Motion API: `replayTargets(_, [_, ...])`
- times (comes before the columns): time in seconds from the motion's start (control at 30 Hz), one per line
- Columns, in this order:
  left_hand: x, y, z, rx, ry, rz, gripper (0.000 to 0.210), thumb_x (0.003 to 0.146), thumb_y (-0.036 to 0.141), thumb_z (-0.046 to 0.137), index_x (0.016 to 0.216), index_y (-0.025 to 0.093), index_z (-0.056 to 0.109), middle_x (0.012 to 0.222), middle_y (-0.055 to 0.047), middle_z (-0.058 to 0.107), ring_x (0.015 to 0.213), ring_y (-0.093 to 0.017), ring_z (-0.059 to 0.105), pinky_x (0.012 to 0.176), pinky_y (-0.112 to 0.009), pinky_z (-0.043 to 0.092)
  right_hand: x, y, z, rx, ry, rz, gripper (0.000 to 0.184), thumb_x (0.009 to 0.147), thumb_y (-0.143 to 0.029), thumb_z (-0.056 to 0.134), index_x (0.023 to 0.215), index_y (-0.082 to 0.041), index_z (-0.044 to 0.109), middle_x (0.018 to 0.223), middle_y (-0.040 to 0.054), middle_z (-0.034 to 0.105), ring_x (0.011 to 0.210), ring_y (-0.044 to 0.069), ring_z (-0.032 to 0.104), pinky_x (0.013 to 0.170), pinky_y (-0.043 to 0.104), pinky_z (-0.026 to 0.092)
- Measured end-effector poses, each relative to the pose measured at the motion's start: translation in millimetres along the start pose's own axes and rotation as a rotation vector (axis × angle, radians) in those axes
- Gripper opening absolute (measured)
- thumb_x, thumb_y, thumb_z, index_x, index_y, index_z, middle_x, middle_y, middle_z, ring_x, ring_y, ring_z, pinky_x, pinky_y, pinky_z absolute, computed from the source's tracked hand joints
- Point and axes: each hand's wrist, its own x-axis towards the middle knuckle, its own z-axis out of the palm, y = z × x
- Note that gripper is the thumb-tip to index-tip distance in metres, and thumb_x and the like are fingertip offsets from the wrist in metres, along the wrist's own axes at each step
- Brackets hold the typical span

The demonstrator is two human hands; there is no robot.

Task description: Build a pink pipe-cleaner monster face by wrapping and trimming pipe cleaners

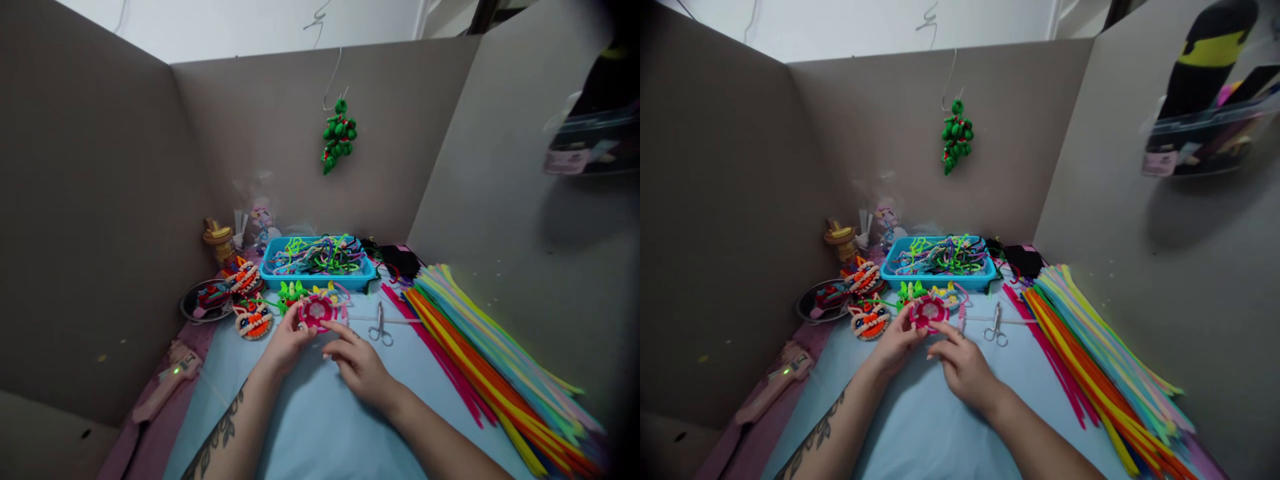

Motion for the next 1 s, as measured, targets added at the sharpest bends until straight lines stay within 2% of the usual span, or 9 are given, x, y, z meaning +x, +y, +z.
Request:
replayTargets(0.1, [-0.6,-2.3,0.9,0.048,-0.022,0.019,0.058,0.062,0.018,0.080,0.116,0.020,0.059,0.117,-0.010,0.063,0.109,-0.024,0.057,0.092,-0.032,0.043,0.2,-2.8,0.9,0.016,-0.108,0.023,0.033,0.073,0.001,0.043,0.088,-0.018,0.065,0.142,0.0130,0.043,0.120,0.022,0.053,0.085,0.033,0.050])
replayTargets(0.2, [-1.8,-2.3,3.5,0.045,-0.081,0.035,0.062,0.060,0.017,0.081,0.117,0.021,0.059,0.121,-0.010,0.061,0.112,-0.026,0.056,0.092,-0.032,0.044,0.8,-4.0,1.8,0.013,-0.206,0.056,0.032,0.073,0.001,0.044,0.087,-0.018,0.064,0.146,0.0122,0.037,0.118,0.023,0.055,0.080,0.031,0.051])
replayTargets(0.33, [-2.5,0.5,4.8,0.029,-0.120,0.015,0.066,0.058,0.017,0.082,0.119,0.020,0.057,0.121,-0.011,0.061,0.110,-0.026,0.056,0.091,-0.032,0.044,1.2,-3.4,2.9,-0.007,-0.243,0.069,0.031,0.074,0.001,0.044,0.087,-0.019,0.063,0.147,0.0118,0.035,0.115,0.022,0.057,0.083,0.032,0.050])
replayTargets(0.43, [-1.2,2.8,3.7,0.020,-0.045,0.039,0.063,0.057,0.018,0.082,0.115,0.019,0.058,0.115,-0.009,0.064,0.107,-0.024,0.058,0.090,-0.031,0.044,0.6,-3.2,3.9,-0.010,-0.240,0.070,0.030,0.074,0.001,0.043,0.088,-0.018,0.062,0.148,0.0131,0.034,0.107,0.021,0.061,0.081,0.031,0.050])
replayTargets(0.57, [0.7,5.1,2.7,-0.001,0.088,0.066,0.058,0.052,0.017,0.084,0.106,0.021,0.061,0.106,-0.005,0.067,0.103,-0.022,0.059,0.089,-0.029,0.044,0.1,-4.1,4.9,-0.055,-0.263,0.102,0.029,0.075,0.000,0.043,0.088,-0.019,0.061,0.148,0.0120,0.034,0.084,0.017,0.067,0.074,0.030,0.050])
replayTargets(0.63, [1.1,5.4,2.6,0.002,0.108,0.067,0.056,0.052,0.016,0.084,0.103,0.020,0.062,0.105,-0.005,0.067,0.103,-0.022,0.059,0.090,-0.029,0.044,0.2,-4.2,5.0,-0.069,-0.268,0.102,0.028,0.075,-0.001,0.044,0.087,-0.019,0.061,0.148,0.0117,0.034,0.083,0.017,0.067,0.073,0.029,0.050])
replayTargets(0.73, [1.3,5.0,2.2,0.007,0.118,0.053,0.057,0.052,0.017,0.083,0.104,0.020,0.062,0.104,-0.005,0.068,0.101,-0.022,0.060,0.089,-0.029,0.044,0.6,-3.5,4.5,-0.066,-0.238,0.090,0.027,0.076,-0.002,0.044,0.087,-0.019,0.061,0.147,0.0128,0.035,0.090,0.019,0.067,0.075,0.030,0.050])
replayTargets(0.9, [1.7,5.5,2.4,-0.011,0.139,0.029,0.060,0.052,0.014,0.082,0.108,0.021,0.060,0.103,-0.004,0.067,0.098,-0.019,0.061,0.087,-0.028,0.045,0.9,-0.8,3.6,-0.038,-0.069,0.133,0.026,0.080,-0.003,0.041,0.087,-0.018,0.061,0.145,0.0160,0.038,0.107,0.021,0.061,0.080,0.032,0.050])
replayTargets(1.0, [1.8,6.1,3.0,-0.023,0.123,0.023,0.059,0.054,0.012,0.080,0.108,0.021,0.060,0.102,-0.003,0.067,0.097,-0.019,0.061,0.086,-0.027,0.045,1.3,0.4,3.7,-0.034,-0.043,0.162,0.024,0.081,-0.005,0.041,0.085,-0.018,0.061,0.140,0.0172,0.044,0.115,0.023,0.056,0.080,0.032,0.049])
